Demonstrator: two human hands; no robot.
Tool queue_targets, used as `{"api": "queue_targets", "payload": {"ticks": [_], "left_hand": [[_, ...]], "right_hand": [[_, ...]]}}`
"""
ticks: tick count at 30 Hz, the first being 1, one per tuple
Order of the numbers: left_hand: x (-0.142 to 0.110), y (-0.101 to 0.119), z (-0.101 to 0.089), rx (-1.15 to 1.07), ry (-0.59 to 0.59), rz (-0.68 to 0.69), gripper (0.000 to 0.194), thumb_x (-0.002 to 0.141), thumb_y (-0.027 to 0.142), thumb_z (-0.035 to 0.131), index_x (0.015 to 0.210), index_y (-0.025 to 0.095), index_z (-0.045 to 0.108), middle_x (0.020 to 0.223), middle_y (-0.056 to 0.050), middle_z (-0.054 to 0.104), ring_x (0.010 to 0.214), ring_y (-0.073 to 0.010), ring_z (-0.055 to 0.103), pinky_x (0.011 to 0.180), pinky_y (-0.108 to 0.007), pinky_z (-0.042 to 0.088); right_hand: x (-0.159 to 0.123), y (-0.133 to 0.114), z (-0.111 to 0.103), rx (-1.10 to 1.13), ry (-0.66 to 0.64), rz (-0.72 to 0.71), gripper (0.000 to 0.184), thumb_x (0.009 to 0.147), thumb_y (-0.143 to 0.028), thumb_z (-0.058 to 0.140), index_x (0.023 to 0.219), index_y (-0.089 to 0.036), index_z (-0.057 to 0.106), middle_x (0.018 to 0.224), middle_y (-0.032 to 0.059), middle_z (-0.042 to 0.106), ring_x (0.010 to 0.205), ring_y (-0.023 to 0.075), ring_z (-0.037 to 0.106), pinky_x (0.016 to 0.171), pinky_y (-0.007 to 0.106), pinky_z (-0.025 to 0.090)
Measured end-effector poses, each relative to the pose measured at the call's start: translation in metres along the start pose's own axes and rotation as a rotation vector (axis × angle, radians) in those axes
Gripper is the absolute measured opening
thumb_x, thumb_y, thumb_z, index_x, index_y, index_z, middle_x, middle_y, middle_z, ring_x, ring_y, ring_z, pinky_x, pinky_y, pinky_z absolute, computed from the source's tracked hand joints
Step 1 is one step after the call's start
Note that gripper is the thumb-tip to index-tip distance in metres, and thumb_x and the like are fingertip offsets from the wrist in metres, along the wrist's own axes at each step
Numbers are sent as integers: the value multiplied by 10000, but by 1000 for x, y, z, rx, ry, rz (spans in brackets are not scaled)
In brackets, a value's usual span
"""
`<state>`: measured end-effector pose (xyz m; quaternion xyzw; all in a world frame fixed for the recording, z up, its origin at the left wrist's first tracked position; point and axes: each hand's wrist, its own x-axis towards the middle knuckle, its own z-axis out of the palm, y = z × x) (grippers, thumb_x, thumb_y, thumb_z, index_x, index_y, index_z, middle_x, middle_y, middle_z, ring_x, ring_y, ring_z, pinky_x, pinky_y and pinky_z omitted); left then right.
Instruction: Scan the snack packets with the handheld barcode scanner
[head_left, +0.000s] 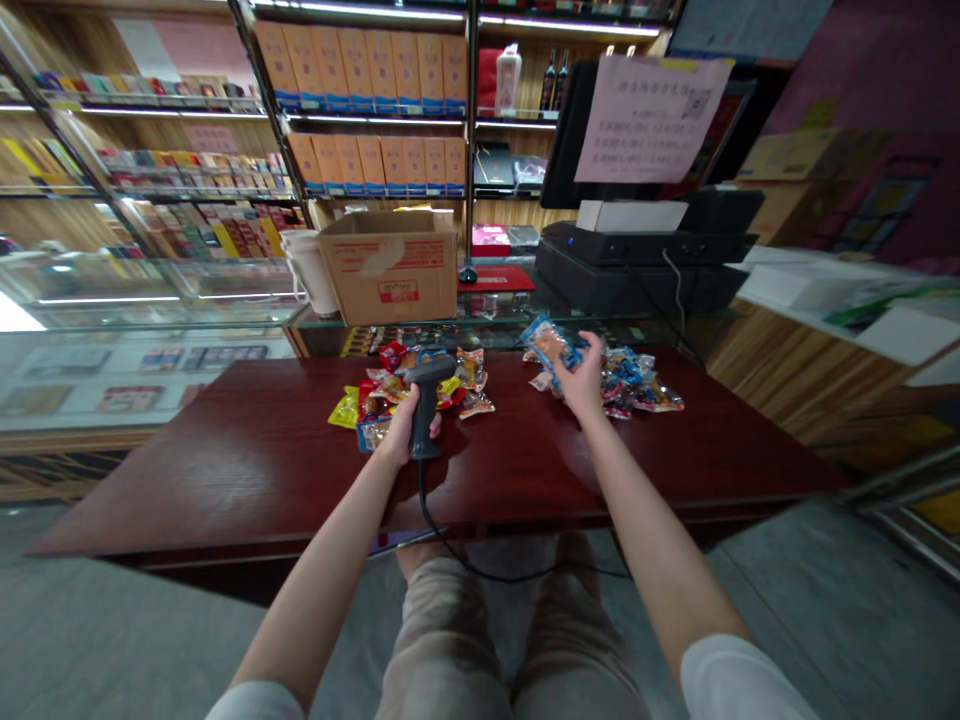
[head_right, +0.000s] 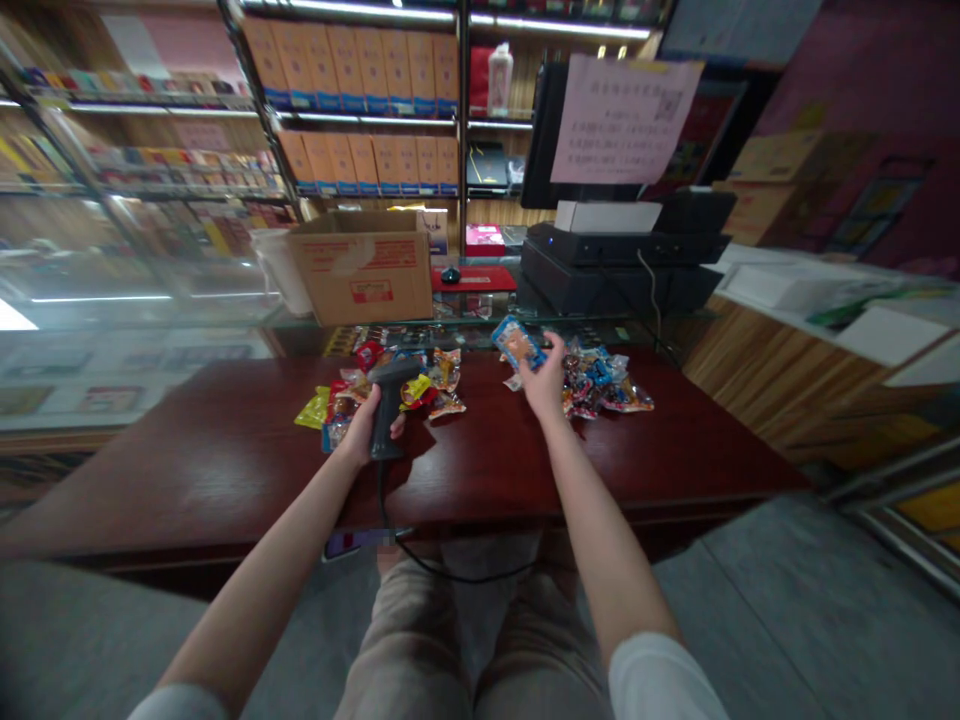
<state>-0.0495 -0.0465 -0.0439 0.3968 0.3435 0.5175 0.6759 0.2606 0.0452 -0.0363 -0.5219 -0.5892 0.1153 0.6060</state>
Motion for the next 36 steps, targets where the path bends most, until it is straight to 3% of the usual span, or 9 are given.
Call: {"api": "queue_targets", "payload": {"ticks": [6, 10, 14, 18, 22, 24, 26, 30, 36], "left_hand": [[-1, 5, 1, -48, 93, 10, 571, 899, 724, 513, 815, 162, 559, 465, 3, 515, 391, -113, 484, 394, -191, 347], [1, 5, 2, -62, 107, 5, 547, 913, 702, 512, 807, 167, 555, 451, 8, 499, 377, -115, 477, 398, -195, 355], [2, 4, 2, -70, 103, 11, 550, 913, 700, 512, 832, 159, 572, 447, 13, 495, 376, -117, 476, 405, -200, 367], [4, 2, 0, -67, 112, 10, 545, 896, 710, 533, 813, 171, 551, 458, 15, 509, 381, -114, 485, 406, -197, 371], [5, 2, -1, -69, 121, 21, 538, 897, 708, 530, 817, 177, 542, 449, 17, 506, 374, -119, 485, 403, -201, 368], [4, 3, -2, -77, 125, 21, 540, 896, 712, 528, 827, 177, 545, 444, 21, 498, 366, -120, 474, 402, -205, 367], [4, 3, -2, -80, 123, 14, 553, 886, 722, 537, 841, 172, 555, 447, 21, 499, 368, -121, 474, 403, -207, 362], [4, 2, -3, -64, 101, 8, 569, 872, 736, 546, 842, 168, 559, 457, 13, 513, 380, -124, 484, 402, -208, 353], [4, 3, -2, -67, 101, 0, 575, 881, 731, 533, 861, 158, 589, 455, 6, 518, 385, -127, 491, 393, -206, 334]], "right_hand": [[26, 16, -46, -840, -112, -9, 386, 854, -268, 525, 1188, -107, 631, 1124, 223, 667, 1115, 375, 564, 1002, 567, 381], [12, 20, -53, -1006, -84, -104, 465, 860, -301, 545, 1256, -64, 602, 1383, 285, 531, 1277, 421, 440, 1061, 639, 292], [-2, 5, -42, -946, -132, -254, 428, 883, -237, 516, 1287, -137, 612, 1465, 218, 489, 1370, 375, 382, 1153, 661, 163], [-9, -18, 3, -750, -289, -311, 298, 935, -256, 477, 1117, -174, 699, 1306, 173, 630, 1276, 329, 505, 1200, 610, 138], [-12, -28, 69, -505, -524, 104, 406, 902, -519, 604, 1064, -159, 699, 1178, 212, 706, 1153, 352, 640, 1029, 481, 426], [-14, -28, 98, -431, -616, 284, 505, 792, -618, 716, 996, -157, 698, 1157, 230, 720, 1146, 369, 666, 961, 451, 466], [-15, -26, 118, -410, -647, 348, 503, 690, -620, 803, 872, -164, 694, 1116, 235, 736, 1149, 392, 672, 968, 472, 460], [-18, -16, 132, -381, -609, 371, 361, 625, -489, 852, 680, -190, 655, 978, 185, 766, 1125, 415, 683, 1000, 537, 436], [-20, 4, 121, -2, -474, 469, 247, 593, -318, 842, 678, -223, 631, 805, 91, 759, 1043, 327, 710, 891, 399, 514]]}}
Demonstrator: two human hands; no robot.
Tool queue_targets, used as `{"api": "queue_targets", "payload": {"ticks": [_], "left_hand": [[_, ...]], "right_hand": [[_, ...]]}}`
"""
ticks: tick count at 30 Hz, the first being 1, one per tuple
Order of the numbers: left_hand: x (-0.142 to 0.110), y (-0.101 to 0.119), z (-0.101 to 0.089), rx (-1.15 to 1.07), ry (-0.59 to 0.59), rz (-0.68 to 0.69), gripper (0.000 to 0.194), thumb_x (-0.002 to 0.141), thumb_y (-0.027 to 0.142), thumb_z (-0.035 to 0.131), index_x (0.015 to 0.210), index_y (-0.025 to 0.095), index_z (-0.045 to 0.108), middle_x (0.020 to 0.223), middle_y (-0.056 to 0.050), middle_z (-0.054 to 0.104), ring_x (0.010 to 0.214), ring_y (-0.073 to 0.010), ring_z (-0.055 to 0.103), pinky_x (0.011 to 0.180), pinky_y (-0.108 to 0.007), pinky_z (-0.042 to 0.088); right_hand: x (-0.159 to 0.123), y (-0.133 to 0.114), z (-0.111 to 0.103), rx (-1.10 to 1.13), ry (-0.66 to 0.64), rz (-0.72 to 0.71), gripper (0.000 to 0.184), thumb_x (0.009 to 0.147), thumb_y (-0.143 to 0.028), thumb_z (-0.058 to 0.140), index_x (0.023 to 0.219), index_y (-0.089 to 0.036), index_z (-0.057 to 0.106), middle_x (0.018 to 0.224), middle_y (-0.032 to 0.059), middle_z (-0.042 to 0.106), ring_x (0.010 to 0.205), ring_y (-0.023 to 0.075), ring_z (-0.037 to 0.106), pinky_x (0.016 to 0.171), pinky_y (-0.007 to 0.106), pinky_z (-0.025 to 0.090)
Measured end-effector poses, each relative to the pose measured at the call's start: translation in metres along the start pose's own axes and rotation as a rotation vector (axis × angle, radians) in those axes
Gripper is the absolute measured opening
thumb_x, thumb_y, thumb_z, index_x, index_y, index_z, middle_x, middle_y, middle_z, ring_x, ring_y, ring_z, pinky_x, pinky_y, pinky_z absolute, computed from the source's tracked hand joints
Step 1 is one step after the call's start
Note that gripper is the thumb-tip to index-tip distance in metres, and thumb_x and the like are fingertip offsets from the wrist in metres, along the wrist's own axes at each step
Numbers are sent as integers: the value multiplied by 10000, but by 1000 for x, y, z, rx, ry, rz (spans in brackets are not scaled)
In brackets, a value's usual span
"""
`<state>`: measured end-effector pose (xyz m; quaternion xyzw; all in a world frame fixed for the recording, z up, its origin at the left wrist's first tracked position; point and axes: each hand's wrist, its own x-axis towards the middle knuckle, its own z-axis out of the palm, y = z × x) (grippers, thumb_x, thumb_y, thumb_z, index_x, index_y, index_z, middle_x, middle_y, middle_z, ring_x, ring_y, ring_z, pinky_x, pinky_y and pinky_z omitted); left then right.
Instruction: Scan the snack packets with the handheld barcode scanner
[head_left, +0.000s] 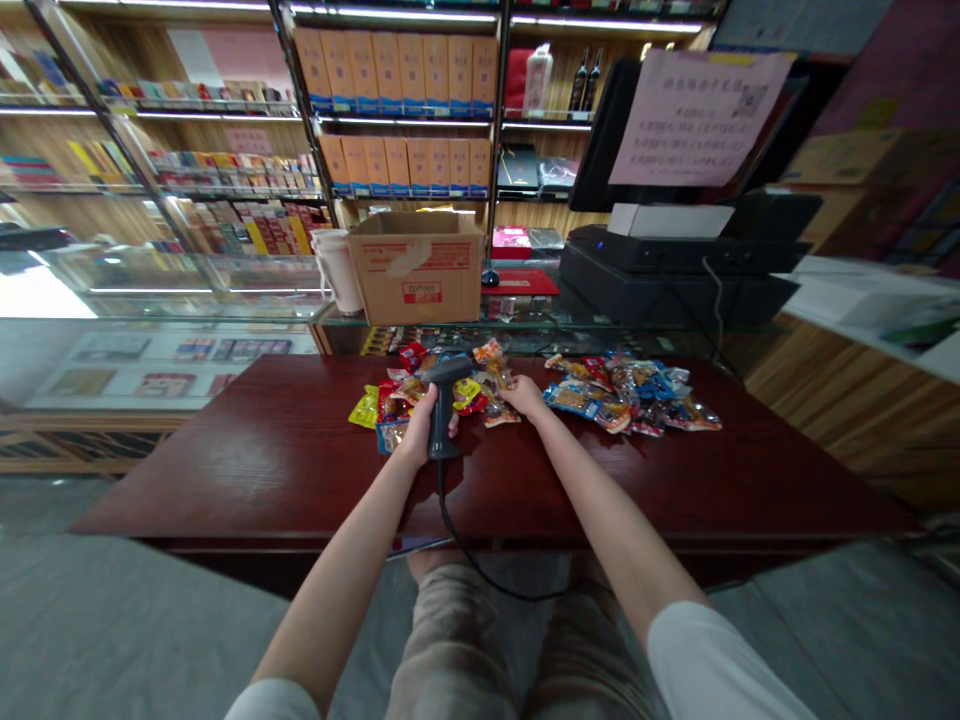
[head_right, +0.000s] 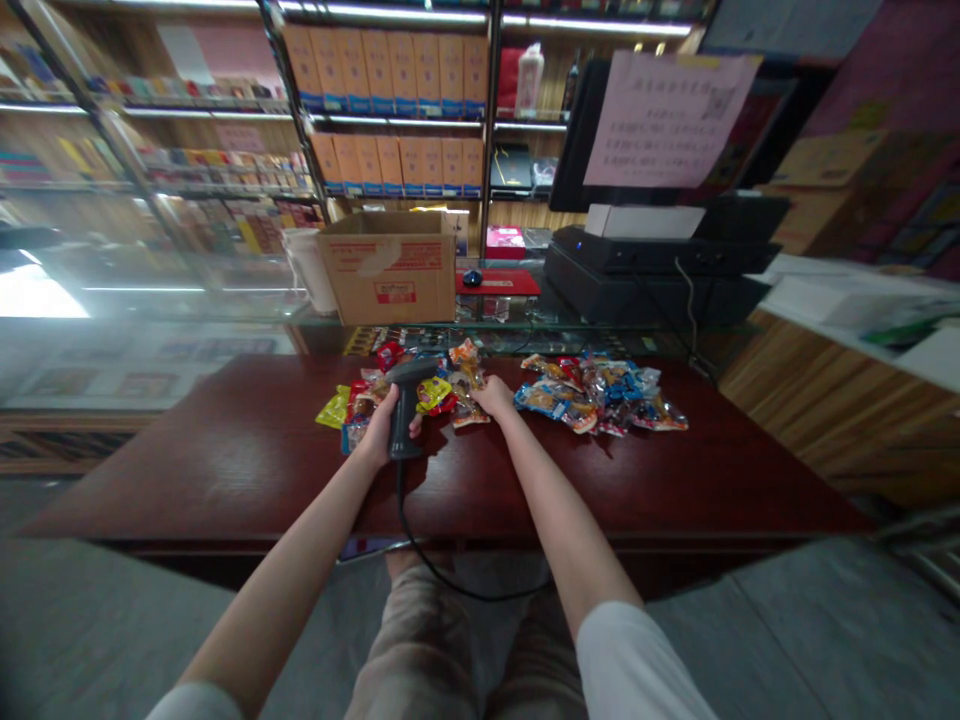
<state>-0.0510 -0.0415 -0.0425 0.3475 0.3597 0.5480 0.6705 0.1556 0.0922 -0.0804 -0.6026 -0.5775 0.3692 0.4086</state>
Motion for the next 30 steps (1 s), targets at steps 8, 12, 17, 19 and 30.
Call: {"api": "queue_targets", "payload": {"ticks": [8, 12, 17, 19, 30], "left_hand": [[-1, 1, 1, -9, 18, 11, 544, 891, 713, 536, 844, 172, 573, 438, 22, 505, 367, -117, 476, 403, -201, 365], [-4, 3, 3, -14, 17, 12, 536, 901, 693, 540, 870, 160, 586, 464, 14, 521, 385, -115, 486, 396, -194, 355], [-7, 5, 3, -20, 26, -11, 547, 901, 695, 535, 891, 152, 597, 474, 16, 512, 399, -118, 482, 390, -197, 352], [-9, 5, 3, -23, 16, -10, 543, 906, 692, 528, 884, 154, 601, 476, 17, 504, 406, -119, 483, 394, -200, 357], [-10, 2, 0, 18, -103, 45, 542, 891, 688, 554, 893, 149, 613, 468, 13, 488, 407, -124, 462, 417, -212, 357]], "right_hand": [[-11, 7, -30, 246, -36, -7, 262, 819, -434, 698, 750, -225, 554, 750, 68, 745, 691, 209, 709, 765, 379, 568], [-26, 12, -52, 582, -28, -126, 243, 769, -380, 740, 811, -249, 540, 816, 10, 743, 825, 207, 732, 876, 415, 570], [-41, 15, -69, 690, -91, -119, 296, 694, -328, 776, 805, -262, 509, 828, -8, 737, 924, 239, 739, 894, 461, 561], [-45, 15, -70, 686, -119, -137, 313, 687, -345, 787, 805, -262, 510, 861, -3, 747, 943, 239, 738, 891, 455, 561], [-52, 19, -51, 569, -201, -177, 399, 688, -524, 801, 841, -267, 538, 715, -9, 746, 713, 238, 718, 869, 466, 555]]}}
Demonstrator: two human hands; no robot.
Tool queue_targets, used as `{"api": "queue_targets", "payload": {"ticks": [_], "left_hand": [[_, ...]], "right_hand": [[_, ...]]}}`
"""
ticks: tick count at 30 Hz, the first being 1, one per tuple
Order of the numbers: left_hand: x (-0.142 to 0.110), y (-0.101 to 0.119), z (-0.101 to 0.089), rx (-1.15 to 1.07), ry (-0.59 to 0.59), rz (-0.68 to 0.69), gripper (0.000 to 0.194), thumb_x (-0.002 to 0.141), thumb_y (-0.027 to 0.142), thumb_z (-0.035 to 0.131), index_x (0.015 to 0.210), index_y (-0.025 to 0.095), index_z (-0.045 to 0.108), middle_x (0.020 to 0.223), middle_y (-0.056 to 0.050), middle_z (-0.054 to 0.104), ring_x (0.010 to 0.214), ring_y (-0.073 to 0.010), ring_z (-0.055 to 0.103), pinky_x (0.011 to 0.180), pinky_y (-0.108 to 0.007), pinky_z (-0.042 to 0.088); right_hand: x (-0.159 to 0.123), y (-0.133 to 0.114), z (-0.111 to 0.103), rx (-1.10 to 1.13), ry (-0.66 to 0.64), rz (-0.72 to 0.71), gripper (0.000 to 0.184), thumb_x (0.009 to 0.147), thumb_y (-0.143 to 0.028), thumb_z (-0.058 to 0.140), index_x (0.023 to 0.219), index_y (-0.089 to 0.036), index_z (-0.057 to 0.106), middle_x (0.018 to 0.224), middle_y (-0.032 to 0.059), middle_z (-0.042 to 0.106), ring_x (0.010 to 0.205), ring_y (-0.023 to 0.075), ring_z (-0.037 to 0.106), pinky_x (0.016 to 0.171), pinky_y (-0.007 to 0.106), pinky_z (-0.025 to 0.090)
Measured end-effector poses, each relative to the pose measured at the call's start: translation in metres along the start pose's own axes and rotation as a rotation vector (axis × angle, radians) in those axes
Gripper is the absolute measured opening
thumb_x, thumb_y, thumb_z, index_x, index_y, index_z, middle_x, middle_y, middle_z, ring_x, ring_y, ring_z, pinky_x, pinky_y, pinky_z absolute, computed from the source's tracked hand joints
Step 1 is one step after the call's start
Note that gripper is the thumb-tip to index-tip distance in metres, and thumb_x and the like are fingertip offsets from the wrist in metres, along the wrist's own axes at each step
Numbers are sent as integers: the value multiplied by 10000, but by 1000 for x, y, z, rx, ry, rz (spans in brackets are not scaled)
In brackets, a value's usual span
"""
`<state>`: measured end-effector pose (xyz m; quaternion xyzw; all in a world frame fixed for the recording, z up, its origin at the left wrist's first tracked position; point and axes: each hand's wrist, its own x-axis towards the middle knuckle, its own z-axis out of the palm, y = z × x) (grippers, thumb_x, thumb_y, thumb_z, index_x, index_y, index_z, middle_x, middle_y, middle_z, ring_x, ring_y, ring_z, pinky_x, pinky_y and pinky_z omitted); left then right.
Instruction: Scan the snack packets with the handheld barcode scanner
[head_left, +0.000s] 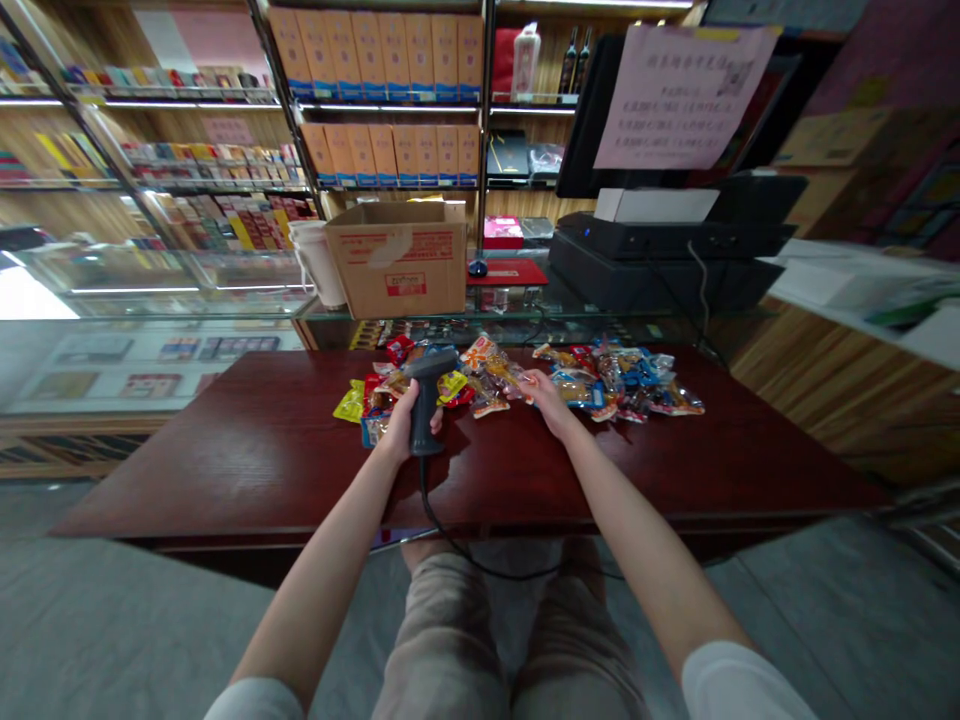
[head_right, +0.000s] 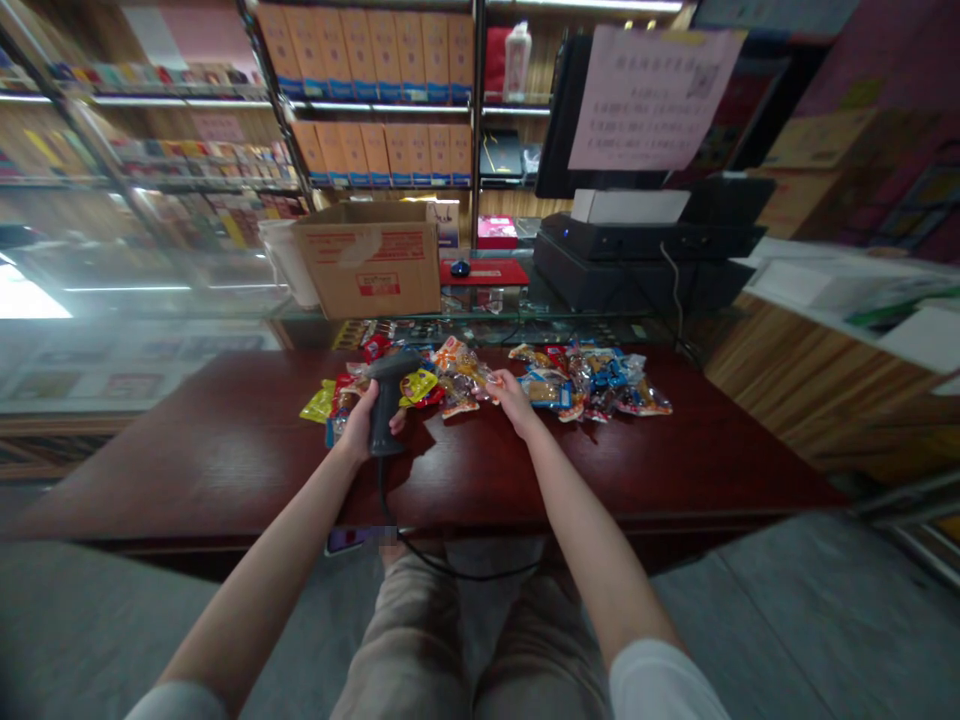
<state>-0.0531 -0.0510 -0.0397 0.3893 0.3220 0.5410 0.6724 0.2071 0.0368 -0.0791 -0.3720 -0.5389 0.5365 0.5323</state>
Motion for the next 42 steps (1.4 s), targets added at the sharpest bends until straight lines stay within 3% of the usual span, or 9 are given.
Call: {"api": "queue_targets", "payload": {"ticks": [9, 12, 15, 21, 26, 32, 36, 40, 42], "left_hand": [[0, 0, -1, -47, 66, -43, 500, 900, 669, 555, 920, 171, 585, 478, 36, 476, 398, -131, 468, 402, -218, 363], [1, -1, -1, -43, 58, -38, 500, 903, 668, 551, 925, 170, 580, 477, 37, 481, 393, -131, 468, 402, -216, 366], [2, -1, -2, -47, 54, -25, 499, 917, 660, 532, 926, 164, 585, 478, 27, 498, 386, -130, 466, 400, -214, 365], [0, 0, 1, -69, 78, -34, 488, 935, 637, 519, 893, 157, 595, 475, 20, 497, 386, -127, 465, 403, -212, 366], [0, 0, 1, -55, 54, -23, 525, 950, 644, 479, 859, 143, 604, 471, 4, 495, 404, -127, 470, 410, -204, 355], [-1, 0, 1, -63, 51, -36, 514, 927, 658, 523, 825, 158, 579, 474, 8, 490, 407, -130, 488, 414, -207, 370], [-2, 1, 3, -51, 54, -15, 501, 937, 641, 520, 880, 149, 596, 477, 10, 503, 392, -122, 469, 416, -209, 378], [0, 0, 0, -16, 37, -18, 520, 928, 664, 510, 842, 156, 582, 469, 4, 502, 404, -128, 481, 416, -205, 368], [1, -1, -2, -5, 33, -25, 526, 924, 676, 503, 818, 165, 567, 472, 1, 506, 409, -128, 486, 417, -203, 364]], "right_hand": [[5, -1, -11, 40, 87, -66, 433, 688, -452, 768, 999, -306, 505, 1060, -10, 728, 730, 163, 676, 727, 376, 592], [8, -1, -14, -187, 240, -318, 254, 726, -361, 681, 923, -266, 552, 1037, 27, 702, 899, 211, 673, 858, 418, 570], [6, -3, -13, -507, 282, -590, 57, 766, -221, 585, 820, -240, 592, 1097, 85, 691, 1094, 262, 637, 1026, 478, 485], [-7, -11, -3, -692, 360, -810, 144, 790, -126, 525, 779, -237, 616, 1160, 102, 666, 1136, 271, 626, 1034, 491, 479], [-13, -17, 2, -664, 371, -728, 92, 828, -177, 584, 830, -230, 659, 1328, 116, 627, 1231, 286, 605, 1024, 488, 507], [-17, -13, 21, -428, 170, -621, 186, 791, -284, 707, 963, -214, 702, 1512, 158, 495, 1353, 316, 536, 997, 460, 546], [-11, -7, 24, -270, 232, -467, 167, 801, -369, 729, 882, -225, 709, 1185, 121, 687, 1159, 274, 651, 1024, 472, 530], [-1, 3, 20, 46, 286, -246, 439, 654, -344, 851, 1045, -244, 678, 964, 21, 700, 948, 210, 703, 957, 435, 576], [1, 6, 18, 196, 303, -144, 451, 629, -336, 873, 1025, -238, 680, 899, -2, 697, 870, 187, 708, 922, 414, 595]]}}
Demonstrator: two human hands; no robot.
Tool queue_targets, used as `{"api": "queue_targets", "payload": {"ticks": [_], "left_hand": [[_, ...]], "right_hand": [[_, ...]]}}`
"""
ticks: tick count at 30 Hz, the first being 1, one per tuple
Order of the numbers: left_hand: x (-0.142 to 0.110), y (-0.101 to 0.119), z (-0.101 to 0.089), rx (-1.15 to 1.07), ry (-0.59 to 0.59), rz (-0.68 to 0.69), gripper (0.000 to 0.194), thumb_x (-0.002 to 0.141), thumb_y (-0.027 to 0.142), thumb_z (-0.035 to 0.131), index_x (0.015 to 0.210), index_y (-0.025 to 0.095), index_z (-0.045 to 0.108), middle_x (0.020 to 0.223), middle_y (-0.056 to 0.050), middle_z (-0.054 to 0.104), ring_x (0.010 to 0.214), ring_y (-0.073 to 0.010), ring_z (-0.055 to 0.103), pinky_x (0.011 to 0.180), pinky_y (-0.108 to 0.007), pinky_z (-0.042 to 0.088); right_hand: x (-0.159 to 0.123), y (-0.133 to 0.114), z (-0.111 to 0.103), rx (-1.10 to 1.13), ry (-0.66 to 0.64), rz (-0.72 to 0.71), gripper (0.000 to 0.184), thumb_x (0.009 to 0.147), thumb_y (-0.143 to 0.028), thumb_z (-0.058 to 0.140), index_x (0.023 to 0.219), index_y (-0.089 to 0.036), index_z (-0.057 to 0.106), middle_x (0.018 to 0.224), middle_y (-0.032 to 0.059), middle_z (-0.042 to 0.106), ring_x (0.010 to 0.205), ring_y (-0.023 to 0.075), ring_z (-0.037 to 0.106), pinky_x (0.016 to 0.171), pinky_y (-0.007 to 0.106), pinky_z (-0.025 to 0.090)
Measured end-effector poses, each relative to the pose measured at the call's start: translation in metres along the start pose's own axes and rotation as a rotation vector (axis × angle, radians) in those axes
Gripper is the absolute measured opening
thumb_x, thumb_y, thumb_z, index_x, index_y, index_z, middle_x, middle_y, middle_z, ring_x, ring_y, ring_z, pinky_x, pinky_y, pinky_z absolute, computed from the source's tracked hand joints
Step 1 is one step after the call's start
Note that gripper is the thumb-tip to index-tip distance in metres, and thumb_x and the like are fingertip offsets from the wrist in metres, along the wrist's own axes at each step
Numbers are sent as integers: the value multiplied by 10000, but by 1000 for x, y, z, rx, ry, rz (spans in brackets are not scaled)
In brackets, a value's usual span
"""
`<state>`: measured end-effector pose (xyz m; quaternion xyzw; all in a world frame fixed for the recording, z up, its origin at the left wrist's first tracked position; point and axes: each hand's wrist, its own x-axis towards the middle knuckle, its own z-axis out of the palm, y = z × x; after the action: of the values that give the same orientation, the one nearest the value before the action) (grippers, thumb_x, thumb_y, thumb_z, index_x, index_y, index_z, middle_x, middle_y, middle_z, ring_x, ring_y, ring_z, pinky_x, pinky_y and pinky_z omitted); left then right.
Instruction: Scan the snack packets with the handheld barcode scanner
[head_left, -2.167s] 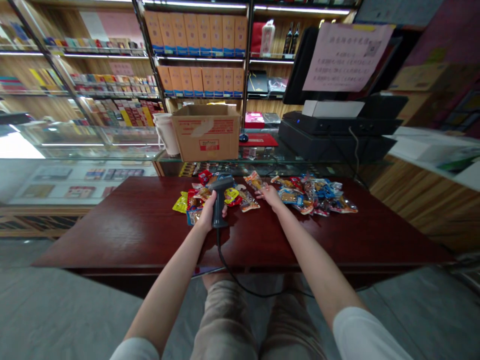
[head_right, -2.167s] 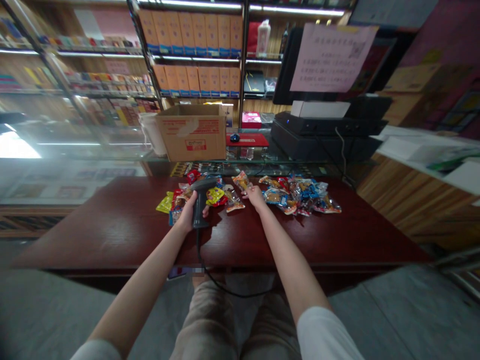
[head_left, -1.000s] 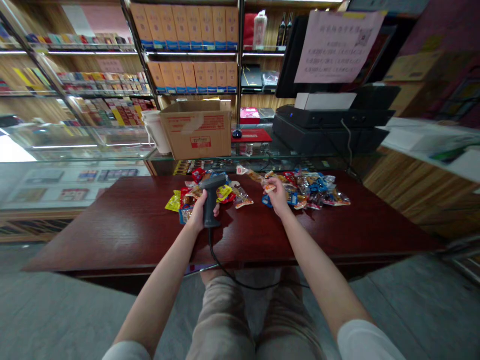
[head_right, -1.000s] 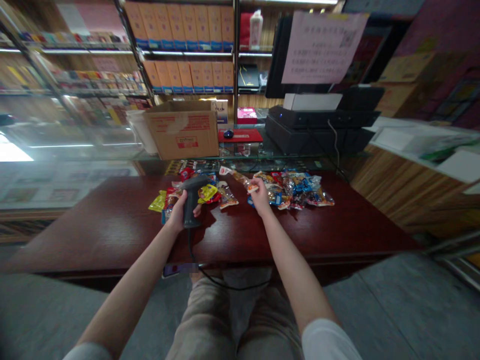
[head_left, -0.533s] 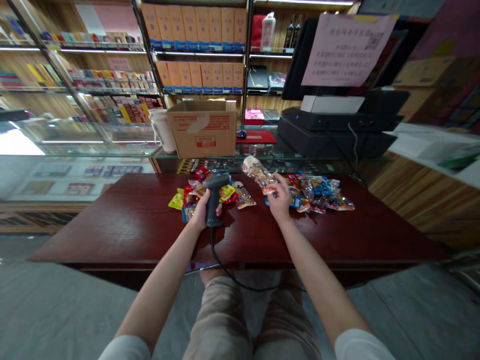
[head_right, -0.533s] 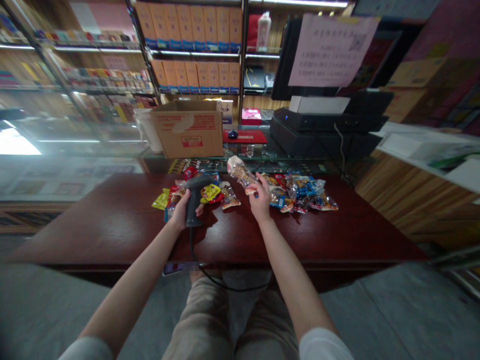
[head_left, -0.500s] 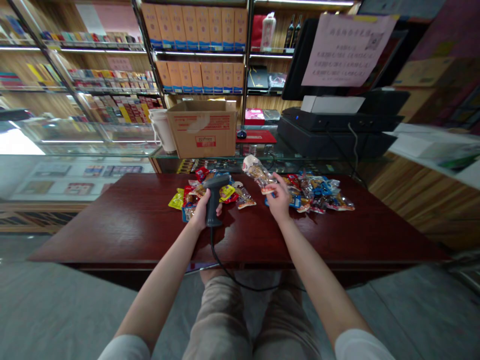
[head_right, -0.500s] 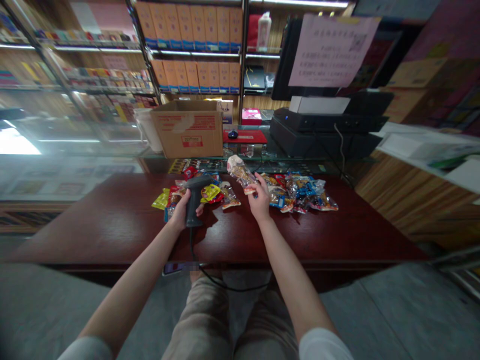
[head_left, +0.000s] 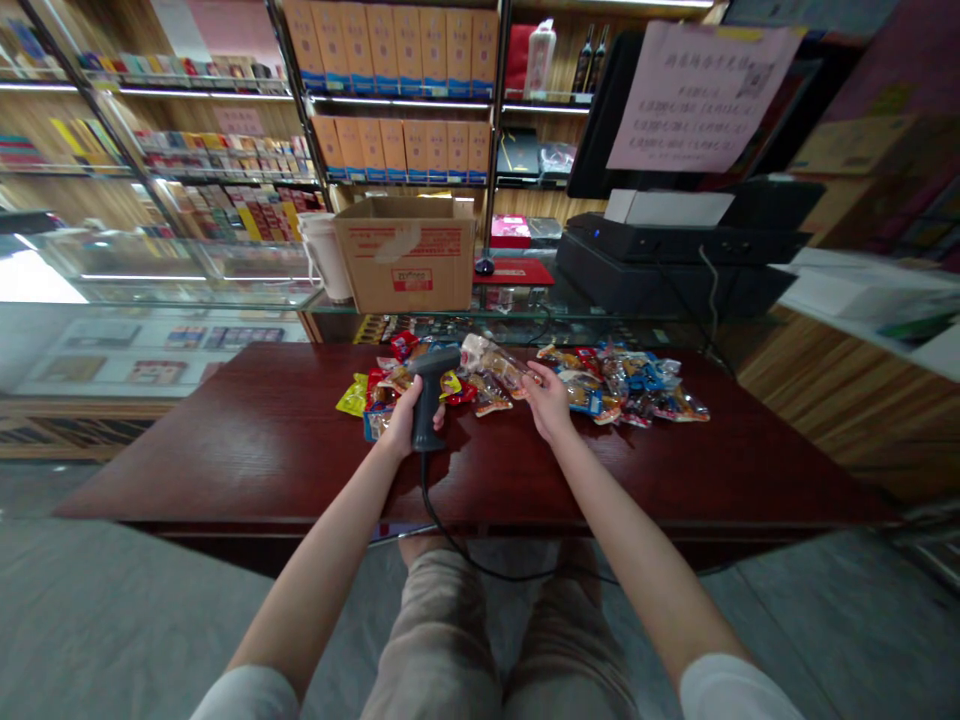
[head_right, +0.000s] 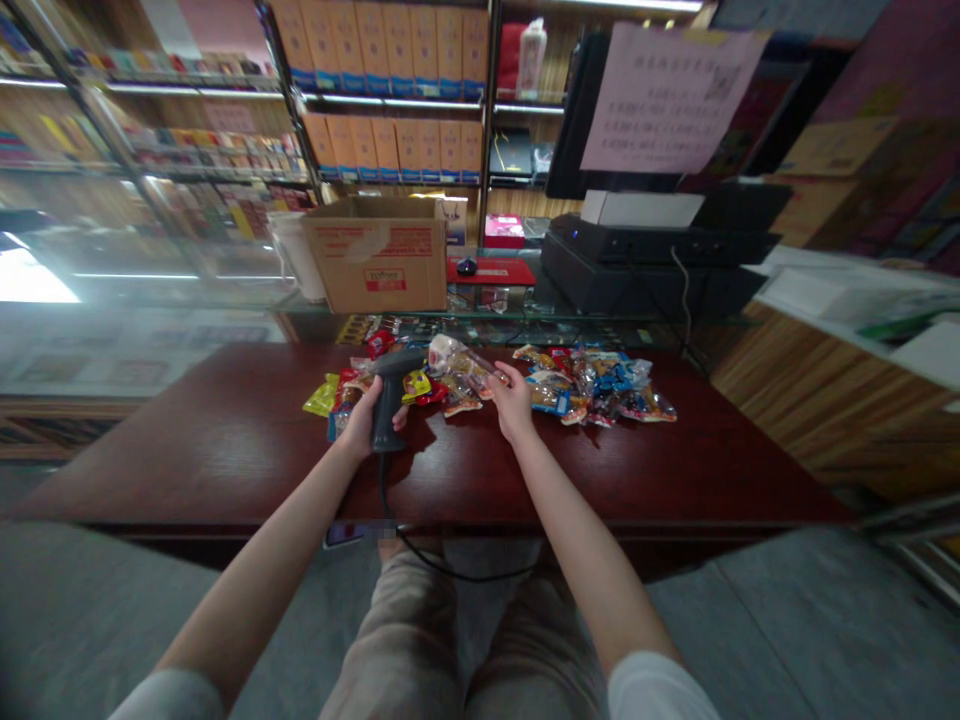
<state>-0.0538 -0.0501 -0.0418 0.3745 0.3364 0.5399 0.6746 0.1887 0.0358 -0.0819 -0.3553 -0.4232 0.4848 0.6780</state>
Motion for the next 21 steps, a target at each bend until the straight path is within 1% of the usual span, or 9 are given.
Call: {"api": "queue_targets", "payload": {"ticks": [2, 4, 9, 12, 15, 18, 21], "left_hand": [[1, 0, -1, 2, -1, 3, 528, 916, 686, 507, 815, 171, 561, 473, -1, 512, 409, -127, 486, 418, -201, 362], [1, 0, -1, 1, -3, 4, 532, 909, 694, 513, 823, 172, 563, 464, 1, 508, 404, -126, 481, 420, -202, 363], [0, 1, 2, -16, 7, 6, 528, 918, 682, 505, 841, 165, 579, 460, 4, 503, 396, -122, 471, 413, -201, 359], [-1, 2, 3, -35, 17, -8, 513, 923, 669, 513, 842, 167, 578, 474, 8, 500, 402, -123, 477, 407, -202, 360], [-1, 3, 3, -57, 31, -40, 501, 925, 665, 521, 831, 174, 562, 471, 19, 485, 398, -127, 482, 411, -209, 375], [-1, 3, 4, -77, 42, -38, 496, 936, 658, 508, 836, 174, 551, 467, 24, 480, 380, -123, 466, 406, -214, 373], [0, 3, 4, -79, 33, -24, 513, 942, 658, 497, 863, 157, 574, 463, 23, 475, 371, -120, 453, 402, -213, 365]], "right_hand": [[2, 0, -1, 108, 14, 86, 406, 626, -320, 890, 960, -229, 679, 869, -3, 712, 837, 182, 720, 898, 404, 608], [3, -4, -2, 185, -1, 131, 370, 636, -284, 901, 908, -228, 657, 877, 7, 741, 853, 192, 743, 897, 409, 614], [3, -13, -5, 272, -116, 193, 359, 699, -232, 885, 870, -245, 570, 904, 3, 777, 938, 222, 771, 921, 462, 613], [2, -13, -6, 266, -173, 218, 376, 684, -201, 879, 866, -249, 553, 880, -9, 774, 927, 220, 776, 914, 448, 617], [2, -11, -6, 237, -204, 197, 370, 679, -200, 867, 850, -256, 544, 890, -8, 777, 962, 225, 773, 929, 446, 612], [3, -10, -6, 191, -215, 168, 370, 695, -238, 854, 859, -259, 523, 911, 13, 778, 1013, 250, 765, 931, 464, 607], [4, -11, -7, 155, -225, 167, 368, 700, -254, 841, 866, -252, 513, 920, 40, 774, 1044, 273, 756, 931, 476, 602]]}}
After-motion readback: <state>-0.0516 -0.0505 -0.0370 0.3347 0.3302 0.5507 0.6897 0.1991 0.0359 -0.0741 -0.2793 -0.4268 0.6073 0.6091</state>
